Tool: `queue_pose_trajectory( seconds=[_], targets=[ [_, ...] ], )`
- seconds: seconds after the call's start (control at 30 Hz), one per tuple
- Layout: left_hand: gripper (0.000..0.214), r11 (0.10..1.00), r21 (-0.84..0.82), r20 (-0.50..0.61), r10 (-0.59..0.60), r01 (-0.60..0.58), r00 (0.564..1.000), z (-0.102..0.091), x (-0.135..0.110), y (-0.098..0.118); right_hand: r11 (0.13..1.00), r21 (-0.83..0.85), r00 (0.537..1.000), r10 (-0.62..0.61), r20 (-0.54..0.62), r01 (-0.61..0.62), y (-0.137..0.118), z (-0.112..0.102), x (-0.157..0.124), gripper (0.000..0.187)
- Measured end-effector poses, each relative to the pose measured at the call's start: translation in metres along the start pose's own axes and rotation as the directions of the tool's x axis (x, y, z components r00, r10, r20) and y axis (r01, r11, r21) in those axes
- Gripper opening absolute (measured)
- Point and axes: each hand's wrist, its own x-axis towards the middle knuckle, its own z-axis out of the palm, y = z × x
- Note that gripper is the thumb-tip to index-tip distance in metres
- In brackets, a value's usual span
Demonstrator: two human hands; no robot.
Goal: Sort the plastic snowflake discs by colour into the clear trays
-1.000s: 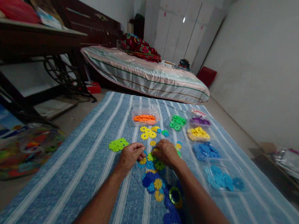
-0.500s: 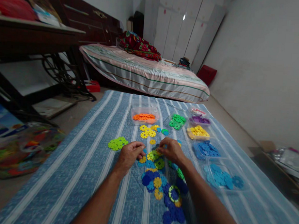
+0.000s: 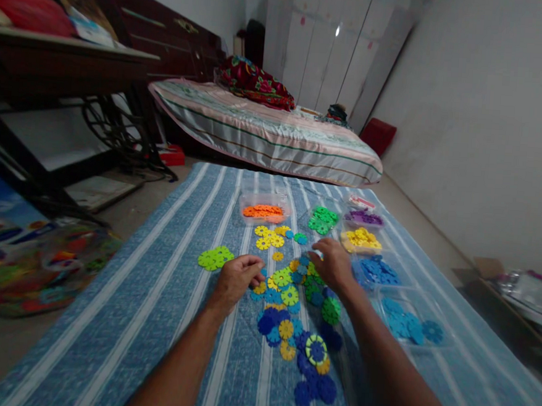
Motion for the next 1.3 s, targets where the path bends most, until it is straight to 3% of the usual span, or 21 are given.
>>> queue_pose_trajectory(
  seconds=[0.13, 0.33, 0.73, 0.9, 1.03, 1.13, 1.2, 1.3],
  targets=[
    [0.033, 1.000, 0.001, 0.000, 0.002, -0.002, 1.000, -0.001, 0.001, -0.002, 0.997, -0.047, 0.963, -0.053, 0.265, 0.068, -0.031, 0.019, -0.007, 0.017],
    [0.032, 1.000, 0.014, 0.011, 0.010, -0.011, 1.000, 0.000, 0.000, -0.002, 0.993, -0.110, 0.937, -0.001, 0.348, 0.042, -0.039, 0.023, -0.007, 0.021],
    [0.031, 1.000, 0.010, -0.001, 0.003, -0.003, 1.000, 0.001, -0.002, 0.002, 0.987, 0.119, 0.987, -0.124, 0.100, 0.112, -0.032, 0.046, -0.027, 0.026],
    [0.034, 1.000, -0.002, -0.002, -0.011, 0.011, 1.000, 0.001, -0.001, 0.002, 0.989, 0.084, 0.993, -0.122, 0.005, 0.121, -0.019, 0.032, -0.018, 0.029],
    [0.034, 1.000, 0.003, -0.001, -0.009, 0.009, 1.000, 0.001, 0.000, 0.001, 0.997, -0.073, 0.979, 0.012, -0.205, -0.027, 0.020, -0.004, 0.008, 0.029],
    [0.033, 1.000, 0.008, 0.006, -0.002, 0.002, 1.000, 0.001, 0.000, 0.001, 0.949, -0.185, 0.908, 0.170, -0.384, -0.256, 0.048, -0.026, 0.021, 0.025],
    [0.032, 1.000, 0.010, 0.005, 0.000, 0.000, 1.000, 0.001, -0.001, 0.002, 0.938, -0.190, 0.902, 0.203, -0.381, -0.291, 0.056, -0.030, 0.020, 0.024],
    [0.031, 1.000, 0.010, 0.001, 0.004, -0.004, 1.000, 0.001, -0.002, 0.002, 0.980, -0.101, 0.968, 0.147, -0.204, -0.170, 0.048, -0.017, 0.004, 0.020]
  ],
)
